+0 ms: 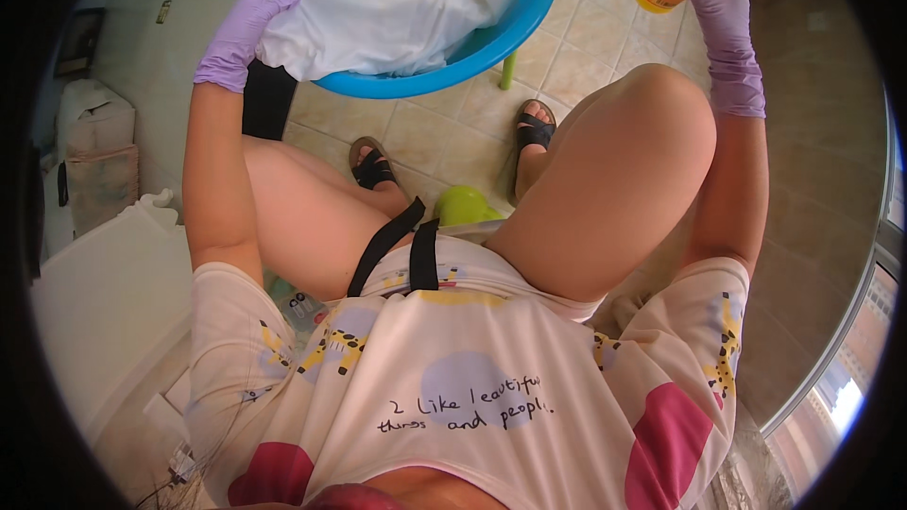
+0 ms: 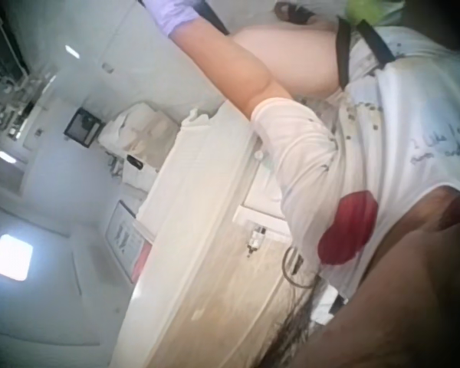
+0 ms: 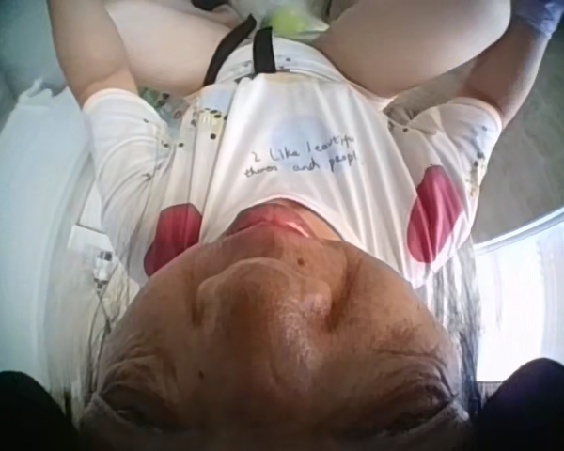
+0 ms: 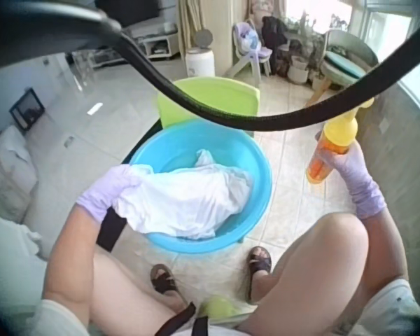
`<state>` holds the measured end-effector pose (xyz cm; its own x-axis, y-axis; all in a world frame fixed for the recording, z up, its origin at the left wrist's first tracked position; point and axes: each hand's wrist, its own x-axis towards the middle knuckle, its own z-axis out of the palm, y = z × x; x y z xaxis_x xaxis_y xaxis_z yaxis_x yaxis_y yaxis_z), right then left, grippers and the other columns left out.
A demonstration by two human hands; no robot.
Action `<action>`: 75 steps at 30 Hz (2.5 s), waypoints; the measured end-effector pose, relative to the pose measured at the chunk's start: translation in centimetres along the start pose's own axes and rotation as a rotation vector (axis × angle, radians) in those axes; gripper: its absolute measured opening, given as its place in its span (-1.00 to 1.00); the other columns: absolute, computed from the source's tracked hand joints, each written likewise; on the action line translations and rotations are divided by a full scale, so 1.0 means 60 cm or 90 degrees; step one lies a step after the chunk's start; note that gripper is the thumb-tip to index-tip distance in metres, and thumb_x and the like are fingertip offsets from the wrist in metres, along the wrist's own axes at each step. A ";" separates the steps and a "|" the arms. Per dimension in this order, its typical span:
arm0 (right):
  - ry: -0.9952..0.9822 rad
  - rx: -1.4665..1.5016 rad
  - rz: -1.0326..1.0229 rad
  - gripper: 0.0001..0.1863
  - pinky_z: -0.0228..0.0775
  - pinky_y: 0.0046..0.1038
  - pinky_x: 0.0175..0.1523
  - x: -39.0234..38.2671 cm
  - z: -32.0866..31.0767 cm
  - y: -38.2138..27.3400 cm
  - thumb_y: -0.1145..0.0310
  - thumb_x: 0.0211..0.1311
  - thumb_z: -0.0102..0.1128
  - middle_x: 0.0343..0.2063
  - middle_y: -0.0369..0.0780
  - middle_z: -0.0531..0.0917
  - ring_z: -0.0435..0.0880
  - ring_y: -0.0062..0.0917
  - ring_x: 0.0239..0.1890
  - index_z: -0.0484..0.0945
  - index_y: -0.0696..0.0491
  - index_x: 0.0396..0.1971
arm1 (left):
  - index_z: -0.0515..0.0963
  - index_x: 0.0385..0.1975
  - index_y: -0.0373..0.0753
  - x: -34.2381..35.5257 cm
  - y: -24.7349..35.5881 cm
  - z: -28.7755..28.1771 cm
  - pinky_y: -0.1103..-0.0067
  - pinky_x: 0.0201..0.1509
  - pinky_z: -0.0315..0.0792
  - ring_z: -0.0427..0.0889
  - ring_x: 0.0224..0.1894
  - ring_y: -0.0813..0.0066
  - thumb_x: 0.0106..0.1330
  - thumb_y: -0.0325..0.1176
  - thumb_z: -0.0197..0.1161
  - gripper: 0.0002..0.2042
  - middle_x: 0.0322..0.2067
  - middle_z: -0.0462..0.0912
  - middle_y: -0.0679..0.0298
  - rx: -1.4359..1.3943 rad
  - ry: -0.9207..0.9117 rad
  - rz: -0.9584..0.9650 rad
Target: The person, wearing gloves, cleans white clothes in a blue basin by applying liquid soap from a yellow bottle and scrubbing the fabric by hand.
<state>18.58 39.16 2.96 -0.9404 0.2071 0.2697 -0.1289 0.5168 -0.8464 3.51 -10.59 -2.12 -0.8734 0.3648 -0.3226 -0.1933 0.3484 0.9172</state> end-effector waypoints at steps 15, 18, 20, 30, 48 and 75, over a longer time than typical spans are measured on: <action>-0.180 -0.109 -0.135 -0.60 0.42 -0.53 -0.14 0.061 0.145 -0.236 0.42 -0.14 0.36 -0.36 -0.35 0.58 0.51 -0.66 -0.28 0.50 0.11 -0.20 | 0.43 -0.05 -0.31 -0.002 0.004 0.009 0.52 -0.08 0.51 0.61 -0.18 0.41 0.26 -0.42 0.15 -0.72 -0.17 0.59 0.18 -0.336 0.043 0.053; -0.247 -0.101 -0.201 -0.55 0.42 -0.52 -0.13 0.068 0.176 -0.235 0.43 -0.16 0.36 -0.33 -0.32 0.59 0.53 -0.65 -0.28 0.48 0.12 -0.17 | 0.44 -0.04 -0.31 0.002 0.000 0.001 0.52 -0.06 0.50 0.60 -0.15 0.40 0.27 -0.41 0.15 -0.72 -0.14 0.57 0.17 -0.365 0.096 0.075; -0.302 -0.196 -0.115 -0.49 0.43 -0.50 -0.12 0.064 0.185 -0.260 0.38 -0.18 0.37 -0.31 -0.26 0.60 0.56 -0.58 -0.28 0.46 0.12 -0.12 | 0.43 -0.02 -0.32 0.007 -0.001 0.001 0.53 -0.05 0.50 0.59 -0.12 0.40 0.28 -0.39 0.14 -0.71 -0.11 0.56 0.17 -0.380 0.104 0.110; -0.351 -0.407 -0.100 -0.42 0.47 -0.37 -0.15 0.072 0.243 -0.267 0.17 -0.21 0.38 -0.38 -0.07 0.64 0.64 -0.26 -0.31 0.45 0.09 -0.12 | 0.37 0.09 -0.34 0.015 0.003 0.002 0.54 0.10 0.39 0.51 0.02 0.42 0.33 -0.36 0.08 -0.64 -0.01 0.52 0.19 -0.448 0.074 0.207; -0.462 -0.480 -0.082 -0.46 0.49 -0.37 -0.11 0.081 0.347 -0.224 0.18 -0.16 0.31 -0.36 -0.12 0.62 0.61 -0.26 -0.32 0.45 0.08 -0.12 | 0.42 0.02 -0.36 0.022 0.008 0.000 0.57 0.07 0.41 0.55 -0.04 0.42 0.30 -0.36 0.11 -0.67 -0.07 0.56 0.17 -0.540 0.026 0.207; -0.457 -0.583 -0.138 -0.52 0.48 -0.36 -0.17 0.091 0.376 -0.229 0.19 -0.22 0.29 -0.43 -0.08 0.61 0.61 -0.22 -0.35 0.49 0.11 -0.22 | 0.37 0.06 -0.32 0.041 -0.003 -0.002 0.50 0.14 0.41 0.53 -0.03 0.42 0.39 -0.35 -0.01 -0.70 -0.06 0.53 0.18 -0.717 -0.120 0.174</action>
<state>8.14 14.46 5.72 -0.9258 -0.3208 -0.1998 -0.3083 0.9469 -0.0915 1.32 -9.86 -3.07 -0.8853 0.4643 -0.0257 -0.3787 -0.6878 0.6193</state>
